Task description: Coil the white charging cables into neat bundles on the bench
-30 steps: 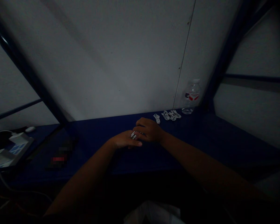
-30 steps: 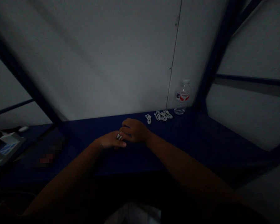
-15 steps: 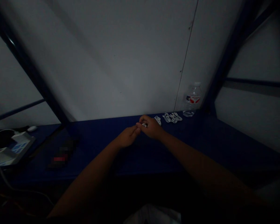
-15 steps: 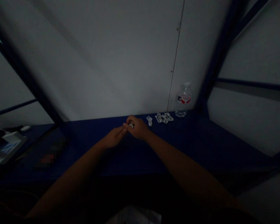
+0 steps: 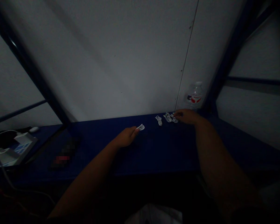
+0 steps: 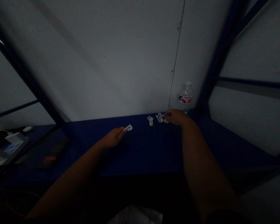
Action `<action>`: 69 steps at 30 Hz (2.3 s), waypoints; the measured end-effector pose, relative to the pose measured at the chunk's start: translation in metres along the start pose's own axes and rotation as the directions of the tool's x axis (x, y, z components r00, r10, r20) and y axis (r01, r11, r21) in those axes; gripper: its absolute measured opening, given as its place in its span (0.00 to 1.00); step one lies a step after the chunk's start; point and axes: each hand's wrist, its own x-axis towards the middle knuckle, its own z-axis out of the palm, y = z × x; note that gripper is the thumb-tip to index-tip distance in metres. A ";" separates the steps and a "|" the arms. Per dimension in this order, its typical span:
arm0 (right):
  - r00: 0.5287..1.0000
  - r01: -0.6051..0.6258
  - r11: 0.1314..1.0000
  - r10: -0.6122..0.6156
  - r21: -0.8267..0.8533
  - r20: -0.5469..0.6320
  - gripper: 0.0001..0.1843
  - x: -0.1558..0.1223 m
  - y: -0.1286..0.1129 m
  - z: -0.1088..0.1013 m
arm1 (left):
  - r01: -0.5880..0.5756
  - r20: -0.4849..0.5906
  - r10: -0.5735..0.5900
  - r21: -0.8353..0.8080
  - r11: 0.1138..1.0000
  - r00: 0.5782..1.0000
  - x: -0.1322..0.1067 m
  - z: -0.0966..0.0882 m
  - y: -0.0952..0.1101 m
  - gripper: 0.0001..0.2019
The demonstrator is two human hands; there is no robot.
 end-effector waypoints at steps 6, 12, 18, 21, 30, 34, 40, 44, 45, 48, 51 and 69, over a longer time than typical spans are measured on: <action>0.975 -0.065 0.998 0.067 -0.018 0.212 0.13 -0.025 0.059 -0.018 | -0.006 0.051 0.007 -0.026 1.000 0.999 0.000 0.001 -0.006 0.20; 0.938 -0.092 0.996 0.084 0.008 0.336 0.09 -0.020 0.046 -0.003 | 0.023 0.062 -0.019 -0.065 0.998 0.998 0.000 0.003 0.000 0.20; 0.978 0.024 0.983 -0.061 0.181 0.198 0.06 -0.011 0.000 0.007 | 0.134 0.036 -0.129 -0.265 0.955 0.991 0.001 0.009 -0.005 0.21; 0.997 0.060 0.908 -0.072 0.416 0.014 0.12 -0.010 -0.049 0.033 | 0.279 0.090 -0.283 -0.593 0.755 0.955 0.005 0.012 -0.003 0.22; 0.997 0.070 0.678 -0.035 0.732 -0.064 0.17 -0.028 -0.140 0.096 | 0.374 0.246 -0.333 -0.835 0.403 0.910 0.007 0.018 0.018 0.25; 0.984 0.139 0.715 -0.024 0.685 -0.175 0.15 -0.027 -0.141 0.100 | 0.321 0.183 -0.347 -0.859 0.400 0.920 0.010 0.025 0.020 0.25; 0.994 0.113 0.653 -0.066 0.749 -0.092 0.16 -0.032 -0.144 0.099 | 0.301 -0.025 -0.432 -0.680 0.668 0.902 0.012 0.021 0.008 0.26; 0.972 -0.023 0.542 -0.184 0.840 0.145 0.17 -0.041 -0.149 0.090 | 0.129 -0.029 -0.150 -0.371 0.920 0.988 0.008 0.020 0.013 0.23; 0.966 -0.053 0.527 -0.188 0.848 0.178 0.18 -0.042 -0.149 0.088 | 0.066 -0.017 -0.076 -0.331 0.941 0.997 0.007 0.020 0.015 0.23; 0.969 -0.093 0.544 -0.143 0.834 0.201 0.20 -0.046 -0.151 0.085 | -0.036 0.027 0.044 -0.260 0.965 0.999 0.005 0.024 0.016 0.22; 0.976 -0.110 0.654 -0.070 0.749 0.204 0.21 -0.046 -0.152 0.085 | -0.038 0.060 0.049 -0.167 0.985 0.997 0.005 0.027 0.012 0.21; 0.968 -0.125 0.633 -0.092 0.764 0.235 0.15 -0.039 -0.146 0.093 | 0.119 0.070 -0.119 0.010 0.993 0.990 0.002 0.023 0.024 0.28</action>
